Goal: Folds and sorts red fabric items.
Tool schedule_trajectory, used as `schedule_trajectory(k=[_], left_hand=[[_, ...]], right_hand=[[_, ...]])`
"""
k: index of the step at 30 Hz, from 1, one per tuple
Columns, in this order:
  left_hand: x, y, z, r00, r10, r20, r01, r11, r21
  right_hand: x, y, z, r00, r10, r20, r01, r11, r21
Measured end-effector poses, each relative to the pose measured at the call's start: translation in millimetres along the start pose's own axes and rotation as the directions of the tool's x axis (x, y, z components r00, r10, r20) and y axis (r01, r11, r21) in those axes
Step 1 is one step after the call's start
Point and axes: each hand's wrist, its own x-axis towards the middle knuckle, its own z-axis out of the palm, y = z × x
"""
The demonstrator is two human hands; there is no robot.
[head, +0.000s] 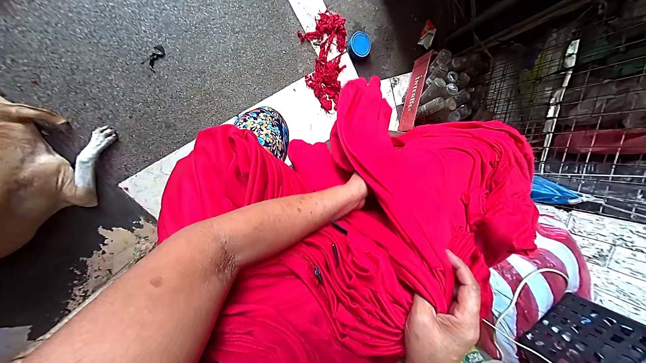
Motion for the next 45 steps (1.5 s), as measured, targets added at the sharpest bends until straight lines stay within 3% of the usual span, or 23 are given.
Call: schedule_trajectory(k=[2,5,10,13,18,20,23,28,32,35,37,38,40,43,45], left_hand=[[0.0,13.0,3.4,0.991,-0.049,0.125,0.059,0.995,-0.084],[-12.2,28.3,18.0,0.976,-0.151,0.156,0.193,0.933,-0.304],[-14.6,34.0,18.6,0.997,0.058,0.058,-0.029,0.910,-0.413],[-10.9,53.1,20.1,0.999,-0.037,0.019,0.042,0.867,-0.497],[-4.0,46.9,-23.6,0.962,-0.090,-0.257,0.018,0.963,-0.269],[-11.0,35.8,-34.0,0.919,-0.213,-0.331,0.167,0.973,-0.161],[-26.2,29.3,-26.2,0.904,-0.387,-0.180,0.378,0.922,-0.086],[-26.8,31.9,-18.7,0.878,-0.447,-0.170,0.467,0.879,0.098],[-37.2,40.7,-15.3,0.933,-0.357,-0.037,0.358,0.933,0.024],[-59.0,50.8,-5.5,0.998,-0.045,0.038,0.041,0.996,0.085],[-74.4,52.5,-7.9,0.975,0.172,0.138,-0.197,0.961,0.195],[-79.8,53.2,-11.8,0.962,0.216,0.165,-0.250,0.941,0.226],[-85.9,51.8,-20.1,0.985,0.149,0.083,-0.164,0.961,0.222],[-80.3,44.9,-36.0,0.971,-0.170,-0.171,0.172,0.985,-0.005],[-81.0,48.2,-35.1,0.950,-0.203,-0.235,0.193,0.979,-0.065]], right_hand=[[-2.6,1.4,-1.2,1.000,-0.004,-0.013,0.004,1.000,0.003],[-2.9,1.8,-1.9,1.000,-0.019,-0.023,0.019,1.000,0.014],[-9.5,-3.6,-7.7,0.997,-0.069,-0.024,0.069,0.998,0.011],[-7.4,-1.5,-11.4,0.998,-0.056,-0.002,0.056,0.998,-0.003],[3.2,-2.1,-12.4,0.977,0.067,0.200,-0.035,0.986,-0.161],[3.9,-2.5,-7.4,0.972,0.063,0.227,-0.020,0.982,-0.186],[2.7,-3.9,-2.8,0.977,0.044,0.209,-0.008,0.985,-0.170],[-0.1,-1.7,-1.2,0.984,0.026,0.178,0.001,0.988,-0.152],[1.4,-1.3,-3.0,0.986,0.038,0.163,-0.019,0.993,-0.114],[-4.4,-6.9,-12.1,0.995,-0.059,0.079,0.064,0.996,-0.065],[-11.7,-10.1,-21.3,0.990,-0.129,0.055,0.130,0.991,-0.023],[-14.5,-11.4,-24.9,0.989,-0.130,0.077,0.132,0.991,-0.023],[-16.0,-9.7,-24.5,0.980,-0.091,0.179,0.108,0.990,-0.090],[-10.7,-2.5,-9.9,0.954,-0.015,0.298,0.084,0.972,-0.217],[-7.8,-5.8,-5.7,0.960,-0.039,0.278,0.108,0.966,-0.235]])
